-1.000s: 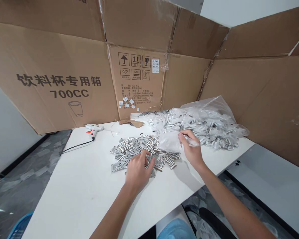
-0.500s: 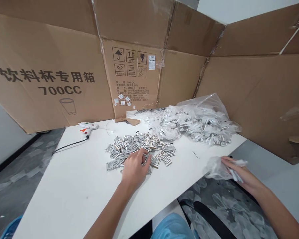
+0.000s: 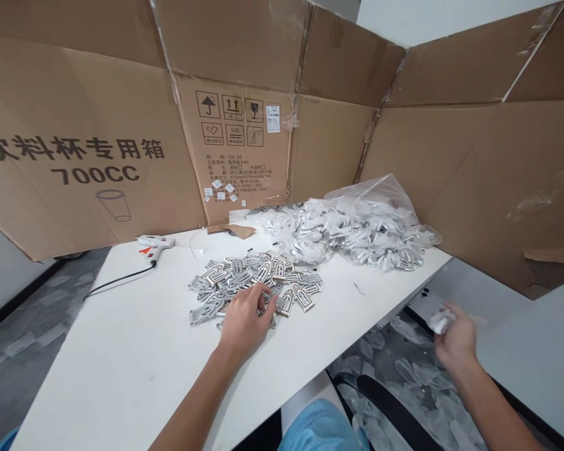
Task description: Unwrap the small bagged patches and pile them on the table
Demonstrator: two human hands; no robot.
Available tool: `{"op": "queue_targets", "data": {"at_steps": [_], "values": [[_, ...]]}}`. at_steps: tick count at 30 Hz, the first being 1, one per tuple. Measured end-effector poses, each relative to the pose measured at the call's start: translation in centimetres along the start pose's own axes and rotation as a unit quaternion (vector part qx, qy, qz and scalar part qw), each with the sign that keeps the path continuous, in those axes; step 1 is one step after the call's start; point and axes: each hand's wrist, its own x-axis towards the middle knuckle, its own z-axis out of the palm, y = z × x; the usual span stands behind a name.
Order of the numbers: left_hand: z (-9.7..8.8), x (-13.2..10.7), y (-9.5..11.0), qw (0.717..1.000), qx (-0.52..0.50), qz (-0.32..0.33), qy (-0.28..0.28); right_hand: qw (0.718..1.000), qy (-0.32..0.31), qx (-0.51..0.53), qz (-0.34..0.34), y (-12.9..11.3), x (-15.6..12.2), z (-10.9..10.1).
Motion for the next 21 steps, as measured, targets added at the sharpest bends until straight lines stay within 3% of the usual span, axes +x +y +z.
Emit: {"op": "queue_targets", "data": {"at_steps": [2, 4, 9, 13, 16, 21], "values": [[0.1, 0.0, -0.1, 1.0, -0.004, -0.003, -0.002, 0.976, -0.019, 0.179, 0.12, -2.9, -1.8, 2.3], [0.2, -0.1, -0.1, 1.0, -0.005, -0.003, -0.003, 0.937, -0.089, 0.289, 0.177, -5.9, -4.0, 4.4], [-0.1, -0.4, 0.3, 0.999, -0.022, 0.031, -0.013, 0.85, -0.304, 0.358, 0.24, -11.3, -10.2, 9.3], [-0.6, -0.6, 0.6, 0.991, -0.038, 0.114, -0.057, 0.79, -0.441, 0.352, 0.24, -13.0, -15.3, 13.0], [-0.7, -0.6, 0.6, 0.982, -0.044, 0.166, -0.082, 0.754, -0.496, 0.362, 0.234, -13.5, -18.5, 15.5], [-0.6, -0.6, 0.6, 0.986, -0.033, 0.144, -0.071, 0.725, -0.534, 0.368, 0.231, -13.5, -20.5, 17.7]]}}
